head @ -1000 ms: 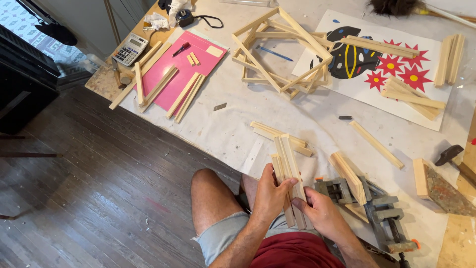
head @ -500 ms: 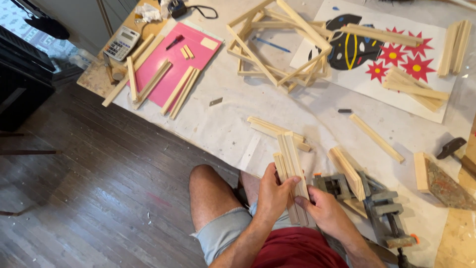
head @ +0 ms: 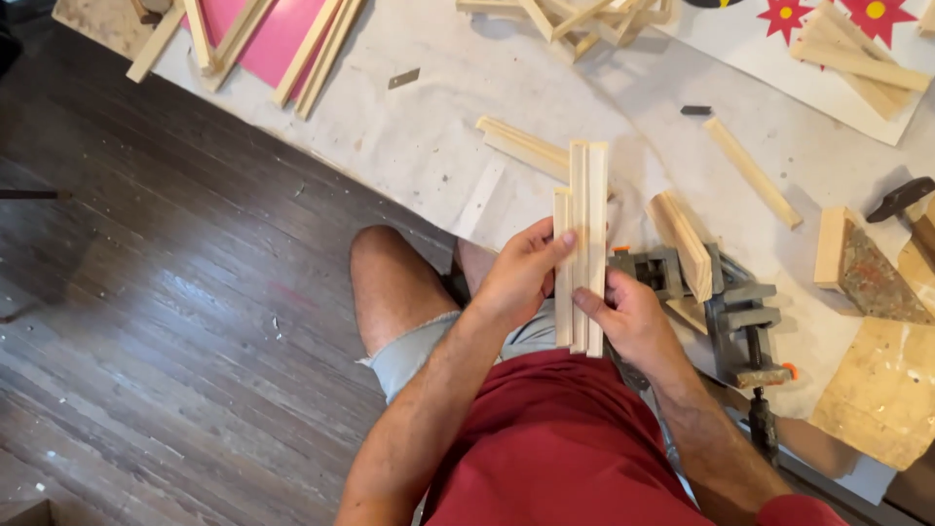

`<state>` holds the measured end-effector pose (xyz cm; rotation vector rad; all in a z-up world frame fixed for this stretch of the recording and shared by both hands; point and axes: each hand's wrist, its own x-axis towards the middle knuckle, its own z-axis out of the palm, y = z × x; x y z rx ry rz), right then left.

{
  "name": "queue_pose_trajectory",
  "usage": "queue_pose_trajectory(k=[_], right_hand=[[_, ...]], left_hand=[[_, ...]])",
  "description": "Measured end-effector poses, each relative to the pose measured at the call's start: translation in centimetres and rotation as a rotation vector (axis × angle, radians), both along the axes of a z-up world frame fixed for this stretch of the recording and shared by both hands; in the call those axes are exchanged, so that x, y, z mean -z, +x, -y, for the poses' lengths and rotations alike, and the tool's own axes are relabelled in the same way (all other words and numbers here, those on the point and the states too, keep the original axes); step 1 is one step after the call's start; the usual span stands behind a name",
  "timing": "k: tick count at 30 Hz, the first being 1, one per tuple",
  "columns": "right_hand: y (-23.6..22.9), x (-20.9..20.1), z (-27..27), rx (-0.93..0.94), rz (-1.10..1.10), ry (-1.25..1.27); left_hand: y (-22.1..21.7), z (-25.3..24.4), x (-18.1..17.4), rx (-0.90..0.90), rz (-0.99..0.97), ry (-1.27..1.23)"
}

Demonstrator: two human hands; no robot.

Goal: The person is inspecting and aligning thin wooden strips to prepare for assembling a frame on a workbench.

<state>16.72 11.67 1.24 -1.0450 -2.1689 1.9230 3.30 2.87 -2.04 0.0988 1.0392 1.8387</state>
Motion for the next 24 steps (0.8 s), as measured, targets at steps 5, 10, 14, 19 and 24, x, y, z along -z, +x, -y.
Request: queue_pose_trajectory(k=[5, 10, 14, 19, 24], right_hand=[[0.3, 1.1, -0.2, 0.032, -0.057, -0.049], [0.7, 1.5, -0.1, 0.032, -0.11, -0.106], [0.6, 1.7, 0.0, 0.032, -0.126, -0.123], [0.6, 2.5, -0.1, 0.032, -0.136, -0.134], [0.8, 2.4, 0.2, 0.034, -0.127, -0.144]], left_hand=[[-1.6, 0.0, 5.3, 0.103, 0.241, 0.119], [-2.0, 0.3, 4.8, 0.131, 0.241, 0.188], [-1.6, 0.2, 3.1, 0.01, 0.27, 0.103], [-1.2, 0.3, 0.8, -0.047, 0.268, -0.011], [-1.1, 0.2, -0.2, -0.021, 0.26, 0.013]])
